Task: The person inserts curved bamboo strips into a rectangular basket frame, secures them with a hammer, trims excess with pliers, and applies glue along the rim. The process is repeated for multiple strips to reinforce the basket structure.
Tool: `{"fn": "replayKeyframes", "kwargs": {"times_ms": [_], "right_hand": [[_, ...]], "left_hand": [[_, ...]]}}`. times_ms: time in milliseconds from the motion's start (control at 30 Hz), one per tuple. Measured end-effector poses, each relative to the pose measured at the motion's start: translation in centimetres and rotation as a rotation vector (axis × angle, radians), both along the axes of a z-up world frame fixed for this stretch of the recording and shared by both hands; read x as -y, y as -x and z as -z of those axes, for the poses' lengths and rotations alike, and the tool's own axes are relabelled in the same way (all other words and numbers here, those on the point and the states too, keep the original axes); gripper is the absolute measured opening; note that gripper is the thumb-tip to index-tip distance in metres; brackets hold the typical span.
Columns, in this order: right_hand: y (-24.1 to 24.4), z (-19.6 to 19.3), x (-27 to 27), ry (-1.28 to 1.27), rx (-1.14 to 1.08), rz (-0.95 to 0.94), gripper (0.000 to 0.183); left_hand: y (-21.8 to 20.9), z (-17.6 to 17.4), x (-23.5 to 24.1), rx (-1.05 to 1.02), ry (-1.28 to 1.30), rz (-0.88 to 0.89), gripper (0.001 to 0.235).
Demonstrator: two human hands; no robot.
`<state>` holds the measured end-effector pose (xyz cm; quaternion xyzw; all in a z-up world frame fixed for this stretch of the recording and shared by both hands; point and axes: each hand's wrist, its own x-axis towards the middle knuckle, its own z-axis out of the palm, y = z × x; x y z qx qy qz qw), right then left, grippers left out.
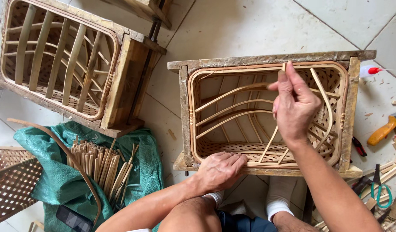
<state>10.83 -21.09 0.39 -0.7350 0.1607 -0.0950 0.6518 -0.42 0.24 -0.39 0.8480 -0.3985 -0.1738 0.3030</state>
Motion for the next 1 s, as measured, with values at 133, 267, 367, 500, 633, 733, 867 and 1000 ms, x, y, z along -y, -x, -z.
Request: {"fn": "replayKeyframes", "kwargs": {"times_ms": [133,267,367,500,633,733,867,1000], "right_hand": [[0.5,-0.4,-0.3,0.009,0.014,0.013,0.036],[1.2,-0.1,-0.3,-0.023,0.021,0.060,0.038],[1.4,0.2,-0.1,-0.010,0.016,0.035,0.038],[1.1,0.6,-0.1,0.006,0.024,0.042,0.037],[1.0,1.7,-0.2,0.006,0.034,0.009,0.034],[1.2,2.1,0.1,0.076,0.066,-0.053,0.033],[0.5,1.5,0.3,0.145,0.032,-0.123,0.038],[0.1,0.7,0.0,0.199,-0.153,-0.208,0.042]], "left_hand": [[-0.2,-0.2,0.1,0.035,0.012,-0.005,0.040],[0.0,-0.2,-0.1,-0.017,0.018,-0.013,0.042],[0.0,-0.1,-0.1,-0.014,0.020,-0.009,0.044],[0.0,-0.3,0.1,0.011,0.013,-0.017,0.040],[0.0,-0.6,0.0,-0.019,0.013,-0.021,0.041],[-2.6,-1.1,0.1,-0.177,0.039,0.092,0.055],[-12.7,-0.9,0.7,0.351,0.230,-0.143,0.026],[-22.3,1.4,3.0,0.587,0.050,-0.186,0.058]]}}
